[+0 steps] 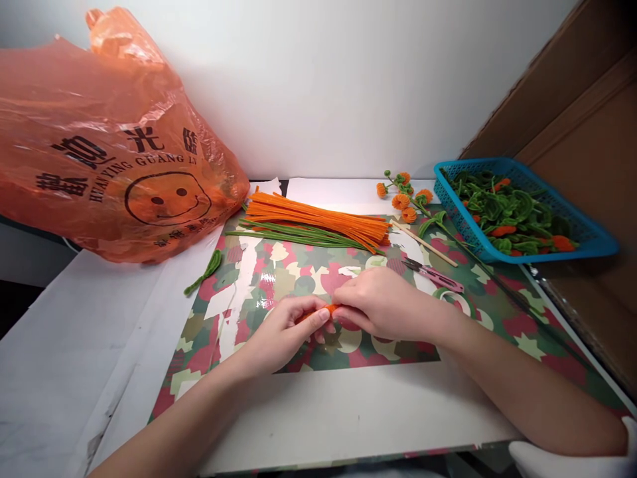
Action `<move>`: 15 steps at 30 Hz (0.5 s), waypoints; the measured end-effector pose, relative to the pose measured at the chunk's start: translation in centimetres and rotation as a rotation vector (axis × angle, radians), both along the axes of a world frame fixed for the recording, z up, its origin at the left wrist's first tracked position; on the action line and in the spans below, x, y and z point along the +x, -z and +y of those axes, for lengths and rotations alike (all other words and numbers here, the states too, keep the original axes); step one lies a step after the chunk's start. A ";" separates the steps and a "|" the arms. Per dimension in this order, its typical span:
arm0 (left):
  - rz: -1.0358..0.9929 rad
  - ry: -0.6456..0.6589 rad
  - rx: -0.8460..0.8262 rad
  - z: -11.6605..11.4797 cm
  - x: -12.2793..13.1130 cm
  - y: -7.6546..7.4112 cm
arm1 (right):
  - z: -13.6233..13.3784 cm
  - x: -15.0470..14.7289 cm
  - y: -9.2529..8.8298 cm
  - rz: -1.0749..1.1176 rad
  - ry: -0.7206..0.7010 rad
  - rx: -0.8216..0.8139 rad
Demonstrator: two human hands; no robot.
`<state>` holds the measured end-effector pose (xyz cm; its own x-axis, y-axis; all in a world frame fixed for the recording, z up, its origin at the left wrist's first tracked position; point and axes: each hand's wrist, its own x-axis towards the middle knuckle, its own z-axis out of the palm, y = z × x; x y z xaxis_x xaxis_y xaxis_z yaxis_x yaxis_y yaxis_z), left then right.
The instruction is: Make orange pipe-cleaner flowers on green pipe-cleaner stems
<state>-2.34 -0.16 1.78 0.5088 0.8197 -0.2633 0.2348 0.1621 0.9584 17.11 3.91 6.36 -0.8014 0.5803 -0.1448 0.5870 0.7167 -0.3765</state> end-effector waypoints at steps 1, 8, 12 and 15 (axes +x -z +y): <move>0.018 -0.012 0.015 -0.1 0.0 0.1 | 0.0 0.0 0.0 0.009 0.010 -0.002; 0.264 -0.309 0.839 0.1 0.1 -0.6 | 0.7 0.7 -0.3 0.013 0.136 -0.050; 0.032 -0.327 1.245 -0.9 -2.3 -1.1 | 1.2 1.0 -0.4 -0.023 0.178 -0.110; 0.025 -0.225 1.237 -6.0 -6.6 1.8 | 1.4 1.2 -0.3 -0.023 0.189 -0.132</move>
<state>-8.98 -6.16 0.02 0.3318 0.5924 0.7341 0.3395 -0.8011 0.4930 18.28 5.27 6.68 -0.6758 0.6946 -0.2466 0.7158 0.5388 -0.4442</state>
